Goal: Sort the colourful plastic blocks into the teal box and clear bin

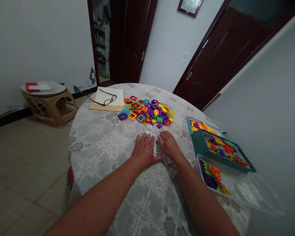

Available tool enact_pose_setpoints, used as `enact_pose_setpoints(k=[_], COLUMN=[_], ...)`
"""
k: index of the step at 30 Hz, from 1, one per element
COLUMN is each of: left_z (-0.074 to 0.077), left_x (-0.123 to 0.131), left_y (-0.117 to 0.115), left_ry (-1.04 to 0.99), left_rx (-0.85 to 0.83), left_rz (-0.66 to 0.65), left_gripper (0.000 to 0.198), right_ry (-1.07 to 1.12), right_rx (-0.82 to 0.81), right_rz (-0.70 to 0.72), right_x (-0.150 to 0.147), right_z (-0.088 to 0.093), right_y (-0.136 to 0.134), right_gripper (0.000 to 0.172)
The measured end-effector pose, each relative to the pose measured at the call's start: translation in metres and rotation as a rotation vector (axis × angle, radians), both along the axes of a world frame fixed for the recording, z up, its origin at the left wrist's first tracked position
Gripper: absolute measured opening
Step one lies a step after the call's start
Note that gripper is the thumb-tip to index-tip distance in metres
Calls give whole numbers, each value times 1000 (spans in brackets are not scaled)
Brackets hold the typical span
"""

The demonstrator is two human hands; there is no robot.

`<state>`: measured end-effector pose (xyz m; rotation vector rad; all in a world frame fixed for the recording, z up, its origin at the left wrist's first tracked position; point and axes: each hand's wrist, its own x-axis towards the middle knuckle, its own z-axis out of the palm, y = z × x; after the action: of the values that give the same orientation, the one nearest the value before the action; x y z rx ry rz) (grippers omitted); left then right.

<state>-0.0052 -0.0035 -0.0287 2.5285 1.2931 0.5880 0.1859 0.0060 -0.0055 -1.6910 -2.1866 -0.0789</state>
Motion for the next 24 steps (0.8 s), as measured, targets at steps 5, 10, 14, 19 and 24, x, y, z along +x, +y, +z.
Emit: enact_pose_setpoints(k=[5,10,14,19,24], left_z=[0,3,5,8,8], left_x=[0,0,0,1,0], left_y=[0,-1,-1,-2,-2], left_ry=[7,12,1,1,-20], left_rx=[-10,-27,-23,-30,-19], left_rz=[3,21,16,10,12], left_gripper=[113,117,114,111,111], right_ry=[-75,-220,-243,-228,-195], right_rx=[-31,-193,-207,-184,-136], right_rz=[18,-105,-115,-46,-101], right_x=[-19,-32,-23,-11,-17], right_z=[6,7,6,6,4], right_y=[36,57,47,39,53], right_gripper=[41,43,39,40,33])
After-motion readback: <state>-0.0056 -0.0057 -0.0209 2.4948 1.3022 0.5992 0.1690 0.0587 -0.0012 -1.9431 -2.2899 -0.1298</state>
